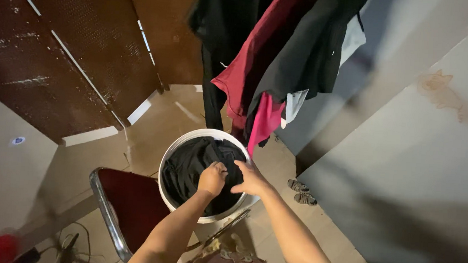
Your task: The person takes a maroon shirt from a bucket, places it on a wooden hanger, buttons it, and hangs it on a metal rack. They then hang a pink shirt and a black shirt on hangers and place them on the rack. Finally, they fold a black garment by hand.
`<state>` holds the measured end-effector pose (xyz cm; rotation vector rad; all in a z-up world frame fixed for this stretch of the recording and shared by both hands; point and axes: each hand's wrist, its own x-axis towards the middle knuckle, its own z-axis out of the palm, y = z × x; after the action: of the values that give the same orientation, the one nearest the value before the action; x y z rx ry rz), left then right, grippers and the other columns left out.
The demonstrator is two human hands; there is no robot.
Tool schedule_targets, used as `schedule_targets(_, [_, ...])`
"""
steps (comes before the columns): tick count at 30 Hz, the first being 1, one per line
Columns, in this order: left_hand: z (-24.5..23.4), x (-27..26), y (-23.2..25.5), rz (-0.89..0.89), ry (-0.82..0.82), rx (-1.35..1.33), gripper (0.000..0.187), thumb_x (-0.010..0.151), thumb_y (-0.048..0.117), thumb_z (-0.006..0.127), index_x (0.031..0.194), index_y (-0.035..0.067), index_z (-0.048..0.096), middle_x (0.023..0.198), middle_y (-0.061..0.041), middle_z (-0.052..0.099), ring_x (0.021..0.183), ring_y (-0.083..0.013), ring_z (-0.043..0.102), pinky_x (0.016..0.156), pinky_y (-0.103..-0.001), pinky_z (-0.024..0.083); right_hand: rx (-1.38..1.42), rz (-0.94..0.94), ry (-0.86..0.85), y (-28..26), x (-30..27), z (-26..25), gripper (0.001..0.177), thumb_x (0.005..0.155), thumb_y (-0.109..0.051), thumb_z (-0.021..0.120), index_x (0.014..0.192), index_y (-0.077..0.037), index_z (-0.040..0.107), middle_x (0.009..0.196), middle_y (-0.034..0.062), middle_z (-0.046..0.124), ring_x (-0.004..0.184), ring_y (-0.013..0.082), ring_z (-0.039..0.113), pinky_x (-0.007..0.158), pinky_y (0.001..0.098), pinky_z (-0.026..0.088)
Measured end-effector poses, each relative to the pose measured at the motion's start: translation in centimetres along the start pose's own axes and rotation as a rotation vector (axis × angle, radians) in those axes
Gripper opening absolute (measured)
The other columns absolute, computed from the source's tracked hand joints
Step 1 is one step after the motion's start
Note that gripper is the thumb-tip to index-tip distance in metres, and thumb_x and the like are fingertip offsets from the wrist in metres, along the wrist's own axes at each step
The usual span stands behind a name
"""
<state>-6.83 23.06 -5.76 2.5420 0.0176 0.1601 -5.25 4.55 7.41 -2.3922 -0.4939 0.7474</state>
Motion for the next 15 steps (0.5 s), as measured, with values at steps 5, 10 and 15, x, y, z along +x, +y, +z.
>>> schedule_targets(5, [-1.0,1.2,3.9,0.137,0.255,-0.263,0.013,0.084,0.020,0.079,0.089,0.016,0.068,0.086,-0.005,0.068,0.090,-0.0329,0.074,0.079,-0.040,0.061,-0.035,0.051,0.189,1.2,3.9,2.2,0.076,0.078,-0.043,0.081,0.145,-0.025,0.049,0.144,0.0095,0.053,0.139,0.0346,0.038,0.113,0.0501,0.042])
schedule_targets(10, [-10.4,2.1,8.5,0.195,0.437,-0.443,0.003,0.091,0.018,0.074,0.088,0.017,0.075,0.087,-0.006,0.074,0.092,-0.0307,0.073,0.085,-0.041,0.058,0.439,0.004,0.520,-0.5,5.4,0.1,0.018,0.096,-0.019,0.064,0.112,-0.016,0.073,0.113,0.0123,0.074,0.116,0.0340,0.066,0.097,0.0477,0.052])
schedule_targets(15, [-13.6,5.9,3.4,-0.127,0.507,-0.505,0.030,0.103,0.028,0.063,0.117,0.003,0.071,0.111,-0.025,0.071,0.110,-0.0449,0.065,0.099,-0.053,0.049,1.747,-0.008,0.622,8.3,8.4,-4.7,0.057,0.080,-0.013,0.073,0.137,-0.009,0.065,0.139,0.0255,0.060,0.123,0.0427,0.060,0.105,0.0556,0.046])
